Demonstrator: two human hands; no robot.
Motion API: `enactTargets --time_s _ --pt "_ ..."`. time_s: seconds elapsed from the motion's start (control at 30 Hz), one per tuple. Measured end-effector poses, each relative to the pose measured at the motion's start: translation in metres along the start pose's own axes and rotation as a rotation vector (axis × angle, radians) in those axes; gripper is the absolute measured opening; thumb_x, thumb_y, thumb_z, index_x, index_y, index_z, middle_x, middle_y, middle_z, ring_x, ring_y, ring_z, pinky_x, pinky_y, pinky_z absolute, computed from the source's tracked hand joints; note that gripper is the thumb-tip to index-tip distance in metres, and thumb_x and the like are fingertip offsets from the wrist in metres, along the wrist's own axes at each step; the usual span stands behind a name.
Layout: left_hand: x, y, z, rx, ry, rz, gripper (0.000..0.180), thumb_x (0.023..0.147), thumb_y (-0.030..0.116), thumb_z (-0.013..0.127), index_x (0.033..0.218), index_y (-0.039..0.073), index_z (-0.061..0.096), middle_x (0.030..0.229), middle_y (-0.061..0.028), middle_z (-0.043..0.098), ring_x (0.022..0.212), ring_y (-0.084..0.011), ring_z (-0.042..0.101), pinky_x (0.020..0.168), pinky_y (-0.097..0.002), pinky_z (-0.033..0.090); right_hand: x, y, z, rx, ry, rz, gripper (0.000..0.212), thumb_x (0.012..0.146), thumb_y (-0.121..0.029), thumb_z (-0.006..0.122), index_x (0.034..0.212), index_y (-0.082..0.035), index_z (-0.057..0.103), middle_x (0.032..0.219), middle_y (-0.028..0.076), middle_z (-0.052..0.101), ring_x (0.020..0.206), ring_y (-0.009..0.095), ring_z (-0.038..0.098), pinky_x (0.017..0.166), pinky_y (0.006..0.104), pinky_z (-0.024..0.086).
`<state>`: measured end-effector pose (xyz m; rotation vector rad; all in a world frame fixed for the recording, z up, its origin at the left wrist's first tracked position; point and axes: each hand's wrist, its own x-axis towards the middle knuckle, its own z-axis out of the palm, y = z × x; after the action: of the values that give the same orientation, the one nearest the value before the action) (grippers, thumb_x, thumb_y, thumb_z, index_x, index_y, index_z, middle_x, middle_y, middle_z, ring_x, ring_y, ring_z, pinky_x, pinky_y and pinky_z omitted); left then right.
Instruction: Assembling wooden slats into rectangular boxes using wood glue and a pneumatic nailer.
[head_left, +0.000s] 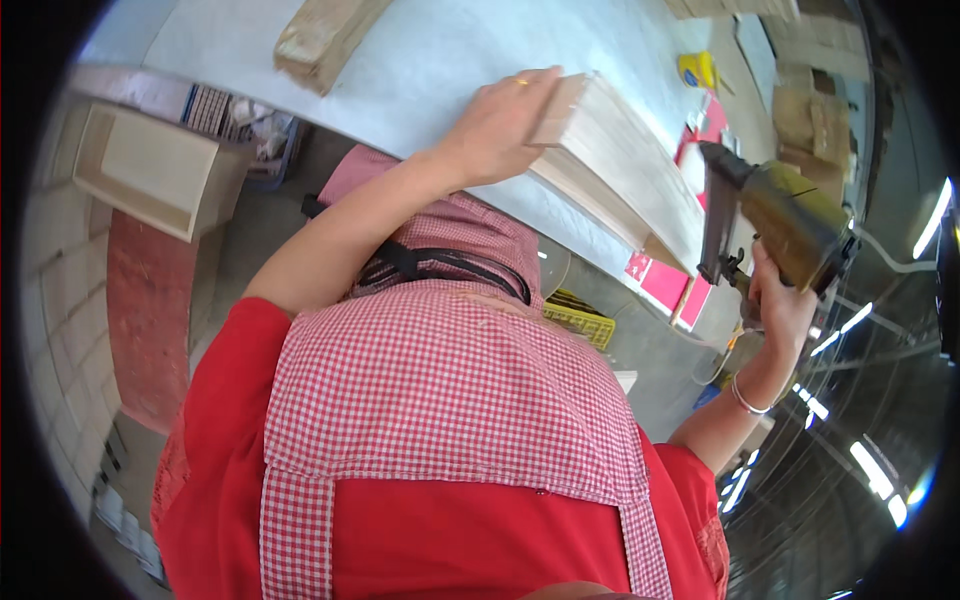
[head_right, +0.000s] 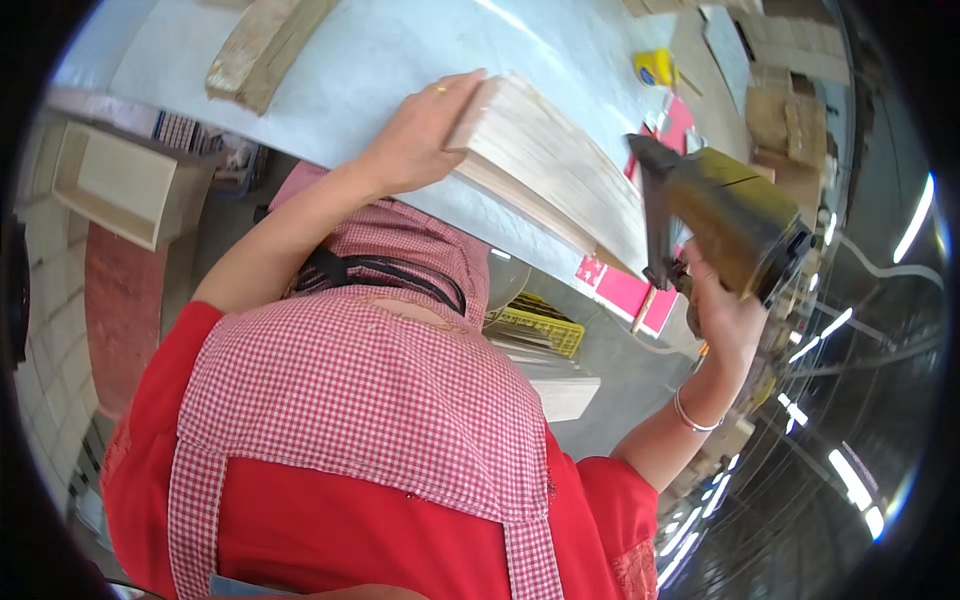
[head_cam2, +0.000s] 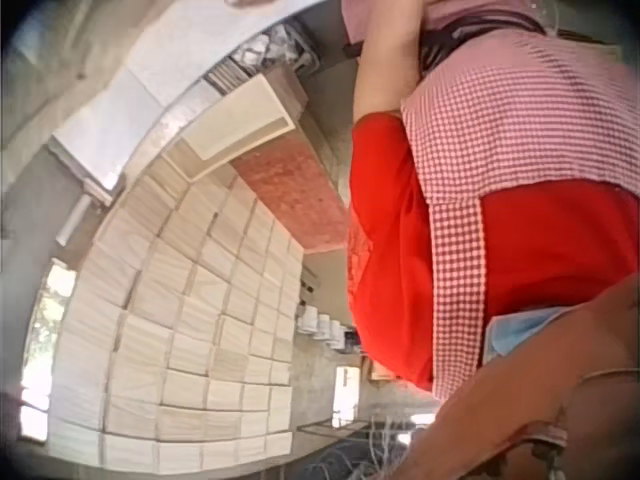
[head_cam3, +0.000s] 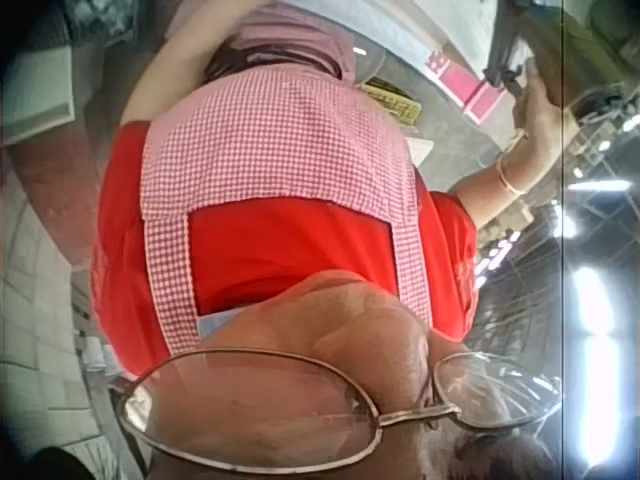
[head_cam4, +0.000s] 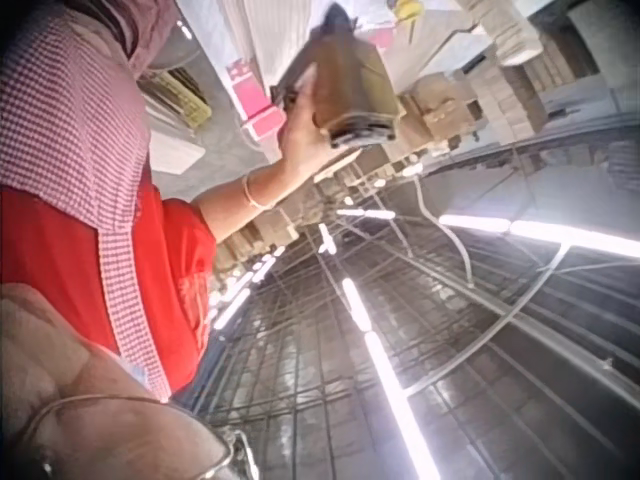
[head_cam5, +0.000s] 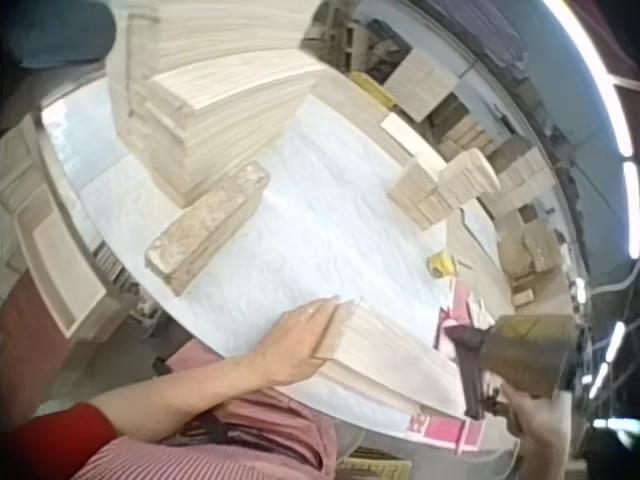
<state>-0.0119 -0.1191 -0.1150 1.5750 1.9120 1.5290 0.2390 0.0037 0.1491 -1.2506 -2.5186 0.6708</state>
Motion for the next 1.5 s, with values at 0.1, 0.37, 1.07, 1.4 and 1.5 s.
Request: enactTargets --time_s 0.1,0.37,1.07,1.4,1.5 --pt "0.001 -0.006 -0.015 -0.090 -0.118 -0.031 0.085 0.078 0.013 0.073 0.151 0.002 0.031 0.144 -0.0227 0.047 0.136 -0.0358 0.045 0.112 -0.0430 0.037 -0.011 0.036 -0.014 -0.077 0.326 0.256 0.024 0.088 -0.024 0.078 0.090 -0.003 0.064 0.065 0.000 0.061 0.050 0.007 0.053 0.047 0.0267 0.040" --pt "0.028 -0.004 -0.061 -0.320 -0.415 -0.108 0.100 0.070 0.020 0.080 0.155 0.005 0.029 0.152 -0.0177 0.042 0.142 -0.0307 0.040 0.118 -0.0424 0.032 -0.064 0.211 0.015 -0.262 0.330 0.406 0.042 0.081 -0.018 0.069 0.117 0.002 0.060 0.089 0.022 0.069 0.081 0.036 0.068 0.074 0.0443 0.053" --pt "0.055 -0.015 -0.118 0.534 -0.148 0.501 0.086 0.067 -0.003 0.076 0.144 0.013 0.043 0.148 -0.0110 0.049 0.137 -0.0319 0.046 0.112 -0.0474 0.036 -0.018 0.236 0.118 -0.417 0.365 0.576 0.065 0.082 -0.034 0.075 0.132 -0.001 0.052 0.108 0.032 0.068 0.103 0.046 0.066 0.086 0.0522 0.053" --pt "0.040 0.028 -0.100 0.761 -0.042 0.313 0.044 0.078 0.001 0.071 0.120 0.009 0.065 0.139 -0.0097 0.056 0.133 -0.0332 0.049 0.107 -0.0450 0.040 0.004 0.238 0.090 -0.239 0.438 0.379 0.044 0.084 -0.032 0.074 0.113 0.001 0.067 0.103 0.020 0.070 0.092 0.041 0.066 0.086 0.0472 0.052" --pt "0.046 0.047 -0.068 0.558 -0.076 0.343 0.030 0.080 0.008 0.074 0.110 0.011 0.071 0.118 -0.0067 0.064 0.122 -0.0297 0.054 0.101 -0.0442 0.041 0.042 0.245 0.095 -0.251 0.545 0.109 0.043 0.085 -0.032 0.074 0.112 0.000 0.069 0.106 0.020 0.068 0.096 0.040 0.065 0.088 0.0463 0.052"
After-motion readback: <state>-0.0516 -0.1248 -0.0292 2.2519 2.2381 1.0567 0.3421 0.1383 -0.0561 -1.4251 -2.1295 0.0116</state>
